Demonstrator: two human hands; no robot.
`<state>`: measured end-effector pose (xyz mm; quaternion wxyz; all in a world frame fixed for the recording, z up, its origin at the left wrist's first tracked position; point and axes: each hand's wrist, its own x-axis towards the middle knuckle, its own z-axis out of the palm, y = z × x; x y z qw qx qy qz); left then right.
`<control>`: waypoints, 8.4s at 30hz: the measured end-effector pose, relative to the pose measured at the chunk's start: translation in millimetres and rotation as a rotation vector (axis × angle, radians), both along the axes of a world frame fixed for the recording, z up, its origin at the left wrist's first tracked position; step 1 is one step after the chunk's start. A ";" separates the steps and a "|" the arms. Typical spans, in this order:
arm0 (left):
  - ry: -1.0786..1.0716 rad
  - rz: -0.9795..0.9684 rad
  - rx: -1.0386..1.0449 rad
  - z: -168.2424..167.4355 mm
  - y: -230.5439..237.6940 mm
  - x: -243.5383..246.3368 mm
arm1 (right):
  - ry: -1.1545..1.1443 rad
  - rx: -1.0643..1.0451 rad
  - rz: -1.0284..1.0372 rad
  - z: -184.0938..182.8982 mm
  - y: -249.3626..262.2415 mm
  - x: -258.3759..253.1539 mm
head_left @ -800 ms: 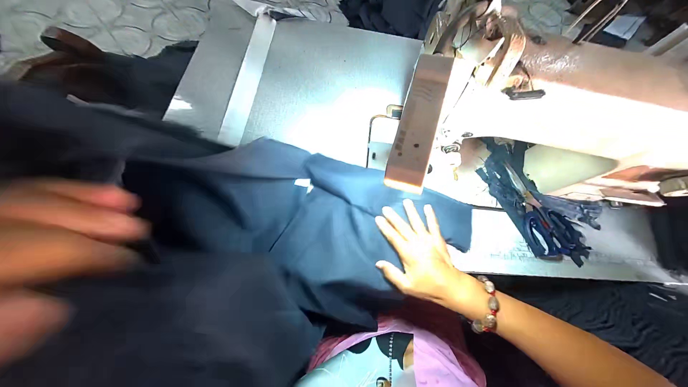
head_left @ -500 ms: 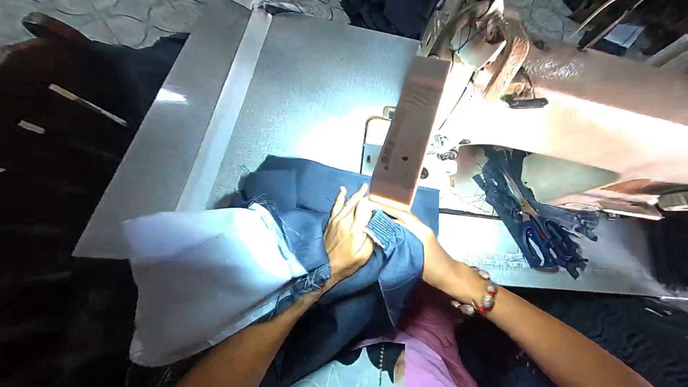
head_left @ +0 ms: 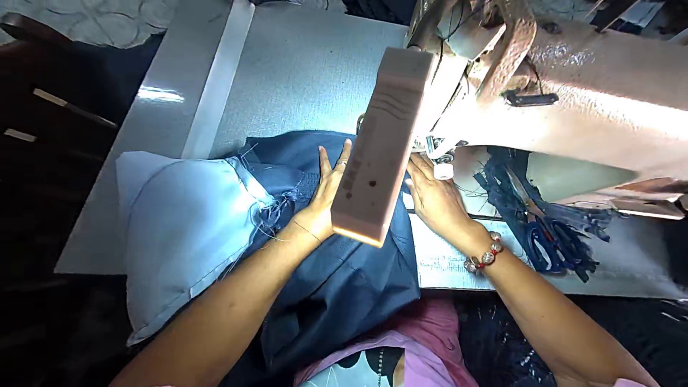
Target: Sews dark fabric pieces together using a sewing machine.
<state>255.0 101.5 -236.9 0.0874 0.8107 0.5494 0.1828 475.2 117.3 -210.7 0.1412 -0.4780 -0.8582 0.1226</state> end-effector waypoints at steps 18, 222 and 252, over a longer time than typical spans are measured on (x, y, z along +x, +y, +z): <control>-0.363 -0.242 -0.096 54.3 20.7 -61.6 | 0.166 0.576 0.383 8.9 -74.1 11.6; -0.251 -0.036 0.231 -12.5 8.8 13.1 | 0.309 0.158 0.497 -3.6 -35.3 26.3; -0.213 -0.143 0.325 4.0 57.8 11.2 | 0.310 0.258 0.297 -22.5 -52.3 1.8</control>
